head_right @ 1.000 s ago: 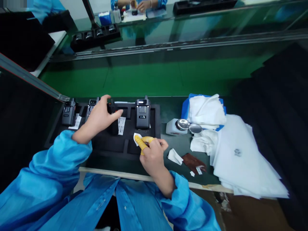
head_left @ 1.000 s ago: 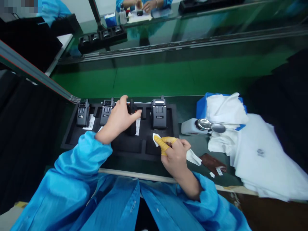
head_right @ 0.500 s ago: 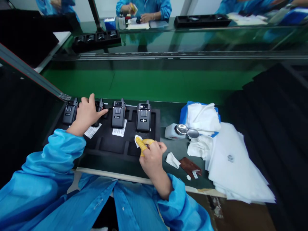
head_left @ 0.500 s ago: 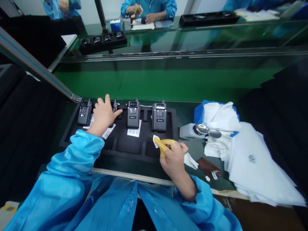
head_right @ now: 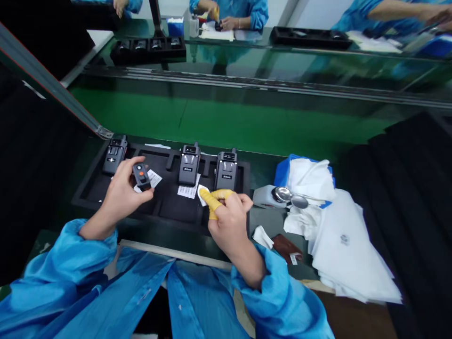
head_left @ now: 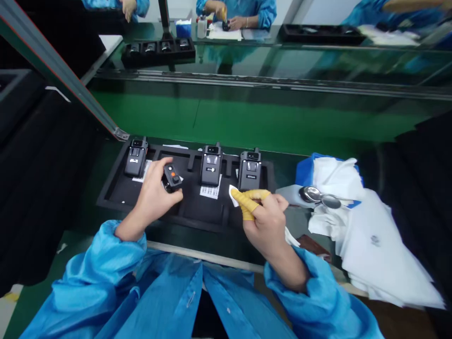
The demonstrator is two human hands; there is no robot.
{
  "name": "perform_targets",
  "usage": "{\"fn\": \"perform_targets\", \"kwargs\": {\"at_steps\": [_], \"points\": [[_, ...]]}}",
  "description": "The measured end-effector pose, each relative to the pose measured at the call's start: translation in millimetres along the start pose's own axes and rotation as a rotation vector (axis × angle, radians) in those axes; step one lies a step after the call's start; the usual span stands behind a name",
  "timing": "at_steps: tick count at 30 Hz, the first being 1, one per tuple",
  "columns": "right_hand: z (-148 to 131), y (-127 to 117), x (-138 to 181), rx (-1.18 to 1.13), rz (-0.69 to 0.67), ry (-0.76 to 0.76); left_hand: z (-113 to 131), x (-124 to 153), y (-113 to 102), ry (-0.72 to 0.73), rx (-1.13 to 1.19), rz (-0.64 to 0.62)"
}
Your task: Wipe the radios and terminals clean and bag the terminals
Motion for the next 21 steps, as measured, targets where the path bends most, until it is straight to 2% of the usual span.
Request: {"fn": "perform_targets", "kwargs": {"at_steps": [5,11,16,21], "points": [[-52,20,-42,-0.091,-0.001,-0.107,3,18,6,-0.004,0.156,-0.080],[-100,44,-61,-0.029,-0.041,-0.295,6,18,5,0.076,0.240,-0.085],[-117,52,-61,0.000,-0.093,-0.415,-2,17,3,0.053,0.239,-0.082],[-118,50,-60,0.019,-0.100,-0.436,-2,16,1,0.072,0.231,-0.082]]}}
Point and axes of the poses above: each hand's wrist, its own x-axis away from the middle knuckle, its own y-axis out of the palm, z = x × y, the point moved 10 cm from there along -x, towards the middle knuckle, and after that the axes turned 2 degrees about x, right-handed, at the moved point
